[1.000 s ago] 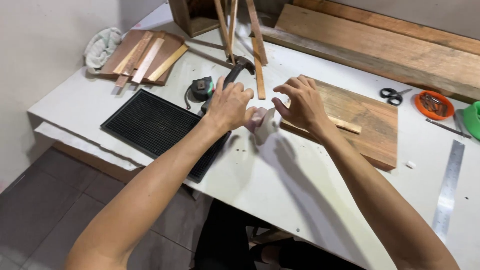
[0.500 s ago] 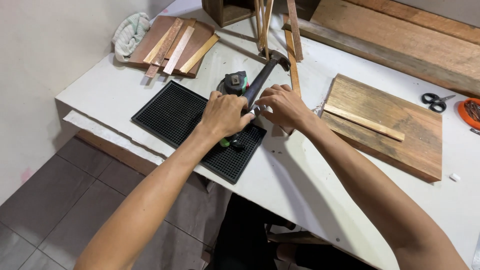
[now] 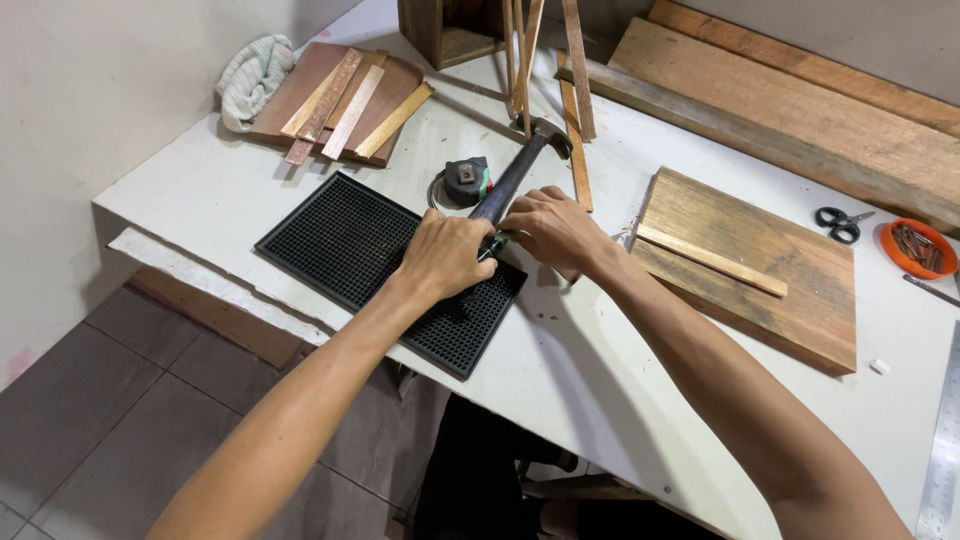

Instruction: Measuring, marking, and fitting thin wood strips onto a base board.

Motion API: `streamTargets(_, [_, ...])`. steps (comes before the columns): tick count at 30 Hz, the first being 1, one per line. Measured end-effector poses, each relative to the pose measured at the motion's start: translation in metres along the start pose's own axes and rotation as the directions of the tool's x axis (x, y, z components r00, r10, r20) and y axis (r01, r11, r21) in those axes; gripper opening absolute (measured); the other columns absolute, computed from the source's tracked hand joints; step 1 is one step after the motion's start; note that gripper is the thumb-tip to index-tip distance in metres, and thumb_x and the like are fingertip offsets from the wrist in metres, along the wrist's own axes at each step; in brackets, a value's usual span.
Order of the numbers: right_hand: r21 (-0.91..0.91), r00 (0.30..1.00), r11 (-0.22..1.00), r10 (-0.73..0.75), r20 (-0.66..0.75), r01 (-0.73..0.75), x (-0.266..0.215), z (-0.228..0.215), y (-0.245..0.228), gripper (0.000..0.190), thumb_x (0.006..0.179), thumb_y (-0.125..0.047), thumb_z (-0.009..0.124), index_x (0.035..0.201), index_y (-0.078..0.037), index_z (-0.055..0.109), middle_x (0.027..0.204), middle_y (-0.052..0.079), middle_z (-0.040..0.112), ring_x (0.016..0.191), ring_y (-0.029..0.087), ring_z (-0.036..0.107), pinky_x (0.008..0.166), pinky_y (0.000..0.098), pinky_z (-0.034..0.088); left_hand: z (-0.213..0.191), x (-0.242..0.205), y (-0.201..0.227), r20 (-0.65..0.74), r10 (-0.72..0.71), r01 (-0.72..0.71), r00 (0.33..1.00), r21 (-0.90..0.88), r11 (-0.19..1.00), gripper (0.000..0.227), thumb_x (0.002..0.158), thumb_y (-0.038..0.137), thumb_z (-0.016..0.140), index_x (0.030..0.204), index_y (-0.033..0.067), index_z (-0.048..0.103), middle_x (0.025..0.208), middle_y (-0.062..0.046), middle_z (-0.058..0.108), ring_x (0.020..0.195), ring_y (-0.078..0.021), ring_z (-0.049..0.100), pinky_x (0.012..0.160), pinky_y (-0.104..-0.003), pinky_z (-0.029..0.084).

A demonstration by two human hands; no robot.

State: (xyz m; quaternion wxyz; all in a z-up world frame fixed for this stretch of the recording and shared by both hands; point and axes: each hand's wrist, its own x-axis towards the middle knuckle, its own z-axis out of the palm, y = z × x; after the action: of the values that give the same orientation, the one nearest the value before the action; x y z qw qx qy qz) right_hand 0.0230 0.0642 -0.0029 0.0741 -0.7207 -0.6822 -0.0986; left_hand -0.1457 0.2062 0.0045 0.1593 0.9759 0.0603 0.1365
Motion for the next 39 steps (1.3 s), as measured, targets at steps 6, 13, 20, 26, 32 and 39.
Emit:
streamTargets(6, [-0.012, 0.989, 0.999, -0.039, -0.142, 0.037, -0.015, -0.046, 0.005, 0.018, 0.091, -0.017, 0.072, 0.107, -0.017, 0.08, 0.1, 0.0, 0.076, 0.099, 0.021, 0.067, 0.1, 0.0381, 0.047, -0.034, 0.007, 0.032, 0.035, -0.093, 0.098, 0.995, -0.202, 0.974, 0.049, 0.077, 0.026, 0.074, 0.122, 0.0061, 0.071, 0.087, -0.018, 0.076, 0.081, -0.0312, 0.074, 0.081, -0.043, 0.059])
streamTargets(13, [-0.094, 0.977, 0.996, -0.01, -0.212, -0.01, -0.092, -0.082, 0.033, 0.017, 0.092, -0.017, 0.073, 0.107, -0.019, 0.081, 0.107, 0.0, 0.077, 0.102, 0.018, 0.068, 0.102, 0.0401, 0.046, -0.027, 0.029, 0.125, 0.177, -0.136, 0.188, 0.975, -0.319, 0.929, 0.053, 0.084, 0.037, 0.07, 0.128, 0.0088, 0.067, 0.085, -0.014, 0.078, 0.079, -0.0263, 0.08, 0.077, -0.04, 0.063])
streamTargets(20, [-0.163, 0.966, 0.967, 0.159, -0.206, -0.194, -0.196, -0.108, 0.045, 0.017, 0.091, -0.021, 0.073, 0.106, -0.018, 0.081, 0.107, -0.001, 0.077, 0.105, 0.019, 0.067, 0.103, 0.0388, 0.047, 0.028, 0.049, 0.206, 0.123, 0.039, 0.0, 0.992, -0.296, 0.955, 0.042, 0.079, 0.034, 0.072, 0.111, 0.005, 0.072, 0.091, -0.019, 0.076, 0.089, -0.0335, 0.074, 0.084, -0.045, 0.058])
streamTargets(26, [-0.152, 0.951, 0.96, 0.194, -0.241, -0.234, -0.244, -0.105, 0.059, 0.018, 0.093, -0.018, 0.07, 0.108, -0.018, 0.08, 0.114, -0.002, 0.076, 0.111, 0.019, 0.066, 0.102, 0.0389, 0.048, 0.057, 0.057, 0.252, 0.187, -0.01, 0.074, 0.982, -0.341, 0.937, 0.031, 0.079, 0.028, 0.067, 0.095, 0.0023, 0.074, 0.091, -0.022, 0.075, 0.09, -0.0356, 0.074, 0.085, -0.047, 0.058])
streamTargets(32, [-0.134, 0.923, 0.957, 0.204, -0.326, -0.259, -0.26, -0.077, 0.082, 0.025, 0.094, -0.019, 0.07, 0.118, -0.017, 0.076, 0.13, 0.004, 0.071, 0.129, 0.024, 0.06, 0.106, 0.0432, 0.048, 0.07, 0.073, 0.259, 0.214, -0.033, 0.092, 0.976, -0.272, 0.958, 0.027, 0.078, 0.026, 0.067, 0.09, 0.0025, 0.071, 0.085, -0.022, 0.075, 0.084, -0.036, 0.074, 0.08, -0.049, 0.058])
streamTargets(39, [-0.095, 0.896, 0.957, 0.217, -0.388, -0.273, -0.235, -0.056, 0.086, 0.051, 0.089, -0.021, 0.071, 0.139, -0.012, 0.065, 0.151, 0.017, 0.054, 0.137, 0.033, 0.051, 0.108, 0.0472, 0.047, 0.064, 0.084, 0.218, 0.146, -0.042, 0.086, 0.988, -0.31, 0.947, 0.021, 0.079, 0.019, 0.065, 0.091, 0.0028, 0.072, 0.074, -0.016, 0.071, 0.073, -0.0304, 0.072, 0.071, -0.046, 0.057])
